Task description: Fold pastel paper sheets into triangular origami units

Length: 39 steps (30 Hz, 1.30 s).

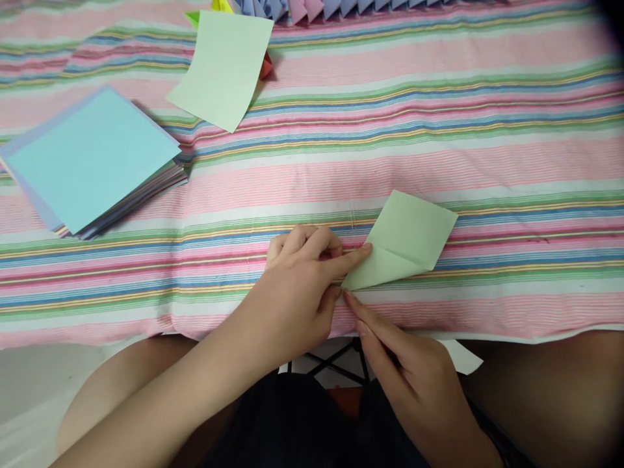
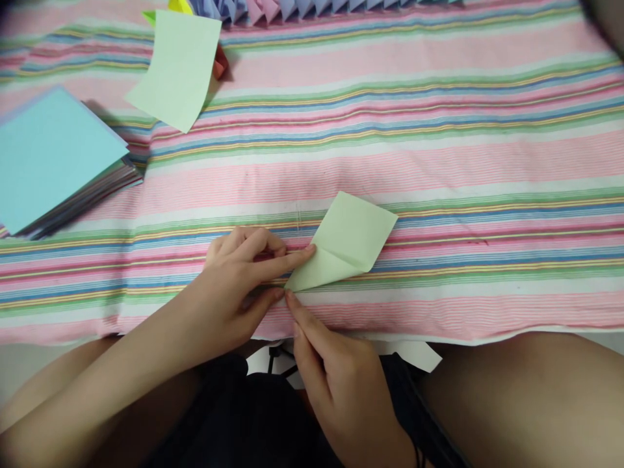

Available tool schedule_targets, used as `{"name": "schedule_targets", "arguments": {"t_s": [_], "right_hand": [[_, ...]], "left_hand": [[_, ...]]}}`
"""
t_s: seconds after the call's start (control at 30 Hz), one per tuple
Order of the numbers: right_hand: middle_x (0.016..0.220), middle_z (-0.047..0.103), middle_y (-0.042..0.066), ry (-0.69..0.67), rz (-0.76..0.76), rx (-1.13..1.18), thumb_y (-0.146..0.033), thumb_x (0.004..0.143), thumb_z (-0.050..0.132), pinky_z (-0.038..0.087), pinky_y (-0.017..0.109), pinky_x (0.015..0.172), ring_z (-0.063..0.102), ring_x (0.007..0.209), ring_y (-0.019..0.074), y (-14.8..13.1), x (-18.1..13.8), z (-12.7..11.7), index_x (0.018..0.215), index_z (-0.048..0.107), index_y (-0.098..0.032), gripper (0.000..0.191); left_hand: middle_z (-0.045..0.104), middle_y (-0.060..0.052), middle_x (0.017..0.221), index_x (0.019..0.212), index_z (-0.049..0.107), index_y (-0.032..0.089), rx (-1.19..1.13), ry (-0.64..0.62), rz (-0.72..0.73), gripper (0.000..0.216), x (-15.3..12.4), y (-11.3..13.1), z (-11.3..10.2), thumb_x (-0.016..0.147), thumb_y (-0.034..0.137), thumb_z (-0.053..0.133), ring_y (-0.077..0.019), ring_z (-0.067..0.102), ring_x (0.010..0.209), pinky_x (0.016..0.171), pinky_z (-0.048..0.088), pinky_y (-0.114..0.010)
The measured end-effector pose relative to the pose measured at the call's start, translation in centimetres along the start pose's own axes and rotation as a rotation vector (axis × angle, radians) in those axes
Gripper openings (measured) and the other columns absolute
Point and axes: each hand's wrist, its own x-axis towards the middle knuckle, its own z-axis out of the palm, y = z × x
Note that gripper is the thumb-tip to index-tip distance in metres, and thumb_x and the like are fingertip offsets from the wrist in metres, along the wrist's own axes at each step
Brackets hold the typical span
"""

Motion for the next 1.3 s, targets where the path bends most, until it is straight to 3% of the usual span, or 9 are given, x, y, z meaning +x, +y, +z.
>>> {"name": "schedule_targets", "arguments": {"t_s": [0.13,0.4,0.63,0.77,0.93,1.17,1.3], "right_hand": [[0.088,0.073,0.002,0.036,0.017,-0.018,-0.018,0.091,0.042,0.051,0.019,0.057,0.064,0.058,0.0095,-0.3,-0.2,0.1,0.128,0.053,-0.021,0.039],[0.054,0.062,-0.003,0.157,0.025,-0.162,-0.020,0.091,0.042,0.043,0.018,0.042,0.050,0.039,0.0081,-0.1,-0.4,-1.1,0.127,0.055,-0.016,0.038],[0.077,0.071,0.001,0.067,-0.035,-0.068,-0.018,0.091,0.042,0.048,0.019,0.053,0.061,0.053,0.0086,-0.1,-0.1,-0.3,0.128,0.053,-0.018,0.039],[0.063,0.068,-0.001,0.138,0.030,-0.134,-0.021,0.092,0.042,0.045,0.019,0.046,0.053,0.042,0.0088,0.2,-0.2,-1.0,0.126,0.055,-0.019,0.037],[0.060,0.066,-0.003,0.216,0.069,-0.181,-0.020,0.091,0.044,0.041,0.018,0.042,0.050,0.042,0.0078,0.5,-0.2,-1.8,0.126,0.055,-0.019,0.037],[0.065,0.067,-0.001,0.119,0.013,-0.108,-0.019,0.091,0.043,0.045,0.018,0.049,0.054,0.046,0.0074,0.2,-0.2,-1.3,0.125,0.056,-0.016,0.037],[0.053,0.058,-0.005,0.256,0.114,-0.188,-0.022,0.090,0.046,0.039,0.018,0.042,0.044,0.039,0.0073,0.5,-0.2,-2.4,0.124,0.058,-0.019,0.036]], "left_hand": [[0.052,-0.005,0.101,0.127,0.051,0.036,0.006,0.005,-0.017,0.054,0.1,0.1,0.0,0.079,0.011,0.049,-0.0234,0.042,0.099,0.080,0.036,-0.040],[0.051,-0.005,0.102,0.128,0.051,0.036,0.009,0.003,-0.012,0.057,0.1,0.1,0.1,0.078,0.009,0.049,-0.0237,0.042,0.100,0.082,0.035,-0.041],[0.051,-0.004,0.101,0.128,0.051,0.036,0.003,0.000,-0.024,0.058,0.1,0.2,0.0,0.077,0.008,0.049,-0.0236,0.043,0.099,0.081,0.035,-0.041],[0.051,-0.004,0.101,0.127,0.052,0.035,-0.004,-0.008,-0.028,0.058,0.1,0.2,0.0,0.077,0.007,0.049,-0.0231,0.042,0.099,0.081,0.035,-0.040],[0.051,-0.004,0.101,0.128,0.051,0.034,0.000,-0.016,-0.016,0.059,0.2,0.1,0.0,0.075,0.007,0.051,-0.0229,0.042,0.099,0.082,0.035,-0.041],[0.051,-0.004,0.100,0.129,0.050,0.034,-0.010,-0.019,-0.022,0.061,0.2,0.1,0.0,0.075,0.006,0.050,-0.0232,0.042,0.100,0.083,0.035,-0.041],[0.051,-0.004,0.101,0.129,0.050,0.034,-0.005,-0.036,-0.034,0.060,0.2,0.3,-0.2,0.076,0.006,0.049,-0.0228,0.042,0.100,0.081,0.034,-0.040]]}}
